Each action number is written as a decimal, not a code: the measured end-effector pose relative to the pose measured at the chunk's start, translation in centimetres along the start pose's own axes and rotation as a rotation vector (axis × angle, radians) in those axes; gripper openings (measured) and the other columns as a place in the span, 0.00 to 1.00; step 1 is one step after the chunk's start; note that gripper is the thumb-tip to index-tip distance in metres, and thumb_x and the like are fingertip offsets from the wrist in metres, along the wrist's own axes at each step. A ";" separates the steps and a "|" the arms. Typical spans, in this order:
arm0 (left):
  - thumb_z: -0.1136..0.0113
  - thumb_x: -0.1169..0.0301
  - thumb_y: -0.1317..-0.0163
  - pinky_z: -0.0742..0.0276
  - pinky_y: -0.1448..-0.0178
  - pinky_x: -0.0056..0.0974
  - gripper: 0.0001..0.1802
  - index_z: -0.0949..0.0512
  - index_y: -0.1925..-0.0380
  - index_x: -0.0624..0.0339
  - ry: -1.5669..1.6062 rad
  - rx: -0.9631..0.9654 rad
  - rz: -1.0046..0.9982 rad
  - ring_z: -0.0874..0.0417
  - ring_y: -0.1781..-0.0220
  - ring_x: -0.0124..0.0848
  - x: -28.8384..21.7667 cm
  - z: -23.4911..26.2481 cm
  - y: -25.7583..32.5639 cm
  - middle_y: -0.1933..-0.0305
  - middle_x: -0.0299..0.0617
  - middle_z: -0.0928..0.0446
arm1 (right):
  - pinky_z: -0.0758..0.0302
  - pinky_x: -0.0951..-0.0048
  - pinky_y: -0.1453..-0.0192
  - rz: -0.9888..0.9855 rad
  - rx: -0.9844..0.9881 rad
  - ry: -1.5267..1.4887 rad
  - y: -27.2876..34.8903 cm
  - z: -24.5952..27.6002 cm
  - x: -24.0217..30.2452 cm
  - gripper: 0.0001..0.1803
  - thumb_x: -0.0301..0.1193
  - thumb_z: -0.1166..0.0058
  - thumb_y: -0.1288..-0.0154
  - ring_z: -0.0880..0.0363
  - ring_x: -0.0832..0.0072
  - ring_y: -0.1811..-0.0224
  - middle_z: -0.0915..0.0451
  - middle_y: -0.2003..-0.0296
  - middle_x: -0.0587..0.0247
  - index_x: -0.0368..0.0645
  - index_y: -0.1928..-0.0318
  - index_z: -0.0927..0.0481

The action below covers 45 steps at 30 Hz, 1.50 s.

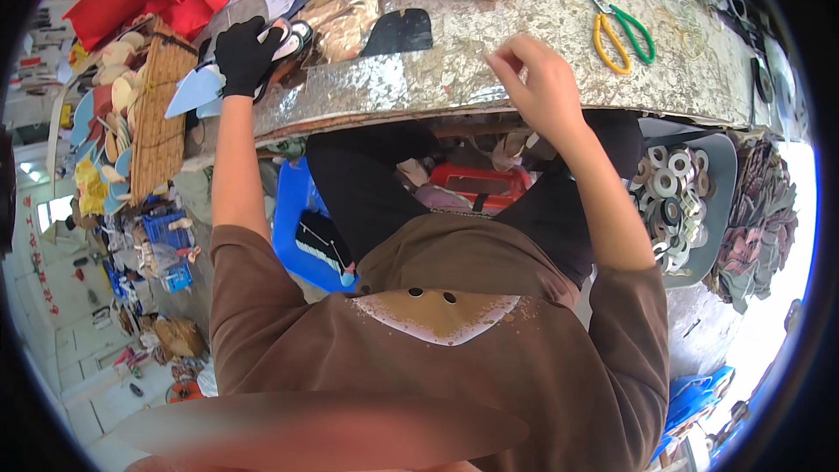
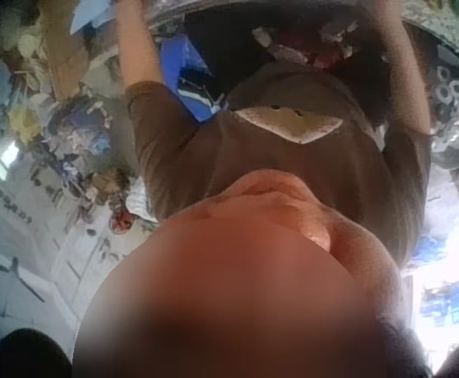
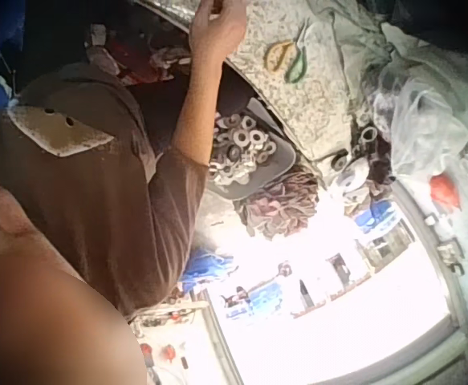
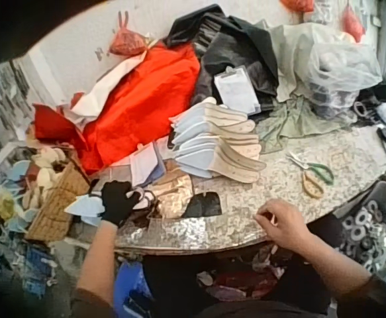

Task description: The recorder is applying heels to shoe soles and trimming excess material using scissors.

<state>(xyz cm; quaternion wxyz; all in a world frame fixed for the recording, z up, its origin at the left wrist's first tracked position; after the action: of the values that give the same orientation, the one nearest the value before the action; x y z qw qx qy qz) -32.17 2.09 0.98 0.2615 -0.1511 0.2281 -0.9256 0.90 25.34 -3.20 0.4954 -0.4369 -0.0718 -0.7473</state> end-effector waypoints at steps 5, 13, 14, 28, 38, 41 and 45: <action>0.38 0.61 0.49 0.31 0.45 0.51 0.22 0.22 0.52 0.53 -0.020 0.051 0.011 0.24 0.48 0.44 -0.5 -3.3 -1.1 0.52 0.44 0.22 | 0.23 0.65 0.60 0.468 -0.263 0.322 -7.1 -2.3 2.5 0.10 0.32 0.37 0.39 0.22 0.64 0.62 0.22 0.64 0.61 0.43 0.59 0.18; 0.37 0.67 0.48 0.29 0.42 0.49 0.20 0.22 0.53 0.54 0.368 -0.243 -0.324 0.25 0.43 0.49 -13.5 3.1 -0.6 0.45 0.47 0.26 | 0.30 0.66 0.44 0.402 -0.229 0.703 -11.0 -5.4 0.4 0.37 0.32 0.32 0.51 0.27 0.67 0.48 0.28 0.50 0.68 0.53 0.37 0.28; 0.36 0.67 0.47 0.26 0.42 0.48 0.21 0.22 0.50 0.54 0.395 -0.297 -0.366 0.23 0.43 0.48 -14.7 4.2 -1.1 0.45 0.46 0.24 | 0.30 0.66 0.44 0.400 -0.221 0.704 -10.8 -5.3 0.7 0.37 0.32 0.32 0.51 0.27 0.67 0.48 0.28 0.50 0.68 0.53 0.37 0.28; 0.38 0.43 0.42 0.47 0.26 0.60 0.50 0.43 0.27 0.58 0.385 -0.464 -0.367 0.44 0.24 0.56 -18.3 -1.1 -10.1 0.23 0.56 0.46 | 0.22 0.62 0.47 0.505 -0.241 0.447 -9.2 -1.6 2.0 0.23 0.31 0.37 0.42 0.21 0.60 0.50 0.21 0.50 0.62 0.44 0.45 0.21; 0.32 0.54 0.50 0.38 0.35 0.61 0.38 0.28 0.36 0.48 0.035 -0.313 -0.306 0.34 0.34 0.54 -19.8 -3.6 -10.6 0.40 0.50 0.28 | 0.22 0.62 0.52 0.299 -0.185 -0.026 -8.1 -1.2 -4.5 0.15 0.33 0.44 0.32 0.19 0.56 0.55 0.19 0.53 0.55 0.45 0.47 0.22; 0.30 0.56 0.52 0.38 0.38 0.63 0.37 0.26 0.38 0.44 0.061 -0.407 -0.286 0.34 0.35 0.56 -19.2 -1.9 -10.0 0.41 0.50 0.28 | 0.26 0.73 0.49 0.112 -0.056 -0.228 -9.1 -2.1 -6.6 0.15 0.31 0.50 0.25 0.22 0.76 0.56 0.19 0.57 0.64 0.42 0.42 0.25; 0.29 0.57 0.54 0.37 0.40 0.66 0.34 0.22 0.42 0.39 0.034 -0.415 -0.231 0.34 0.36 0.58 -20.3 -1.4 -9.7 0.41 0.50 0.29 | 0.33 0.80 0.46 -0.027 -0.019 -0.683 -10.0 -3.5 -11.2 0.14 0.35 0.51 0.23 0.28 0.85 0.53 0.21 0.57 0.73 0.41 0.44 0.24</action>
<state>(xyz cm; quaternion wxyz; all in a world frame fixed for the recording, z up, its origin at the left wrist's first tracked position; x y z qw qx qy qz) -20.16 21.16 1.43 0.1134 -0.2113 0.3988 -0.8851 -7.71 36.01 -10.14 0.4286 -0.6656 -0.2322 -0.5650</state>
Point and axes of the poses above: each hand's wrist, its own y-axis away from the middle knuckle, its own z-axis out of the back of the hand, x = y × z, the point moved 10 cm from there along -y, towards the middle knuckle
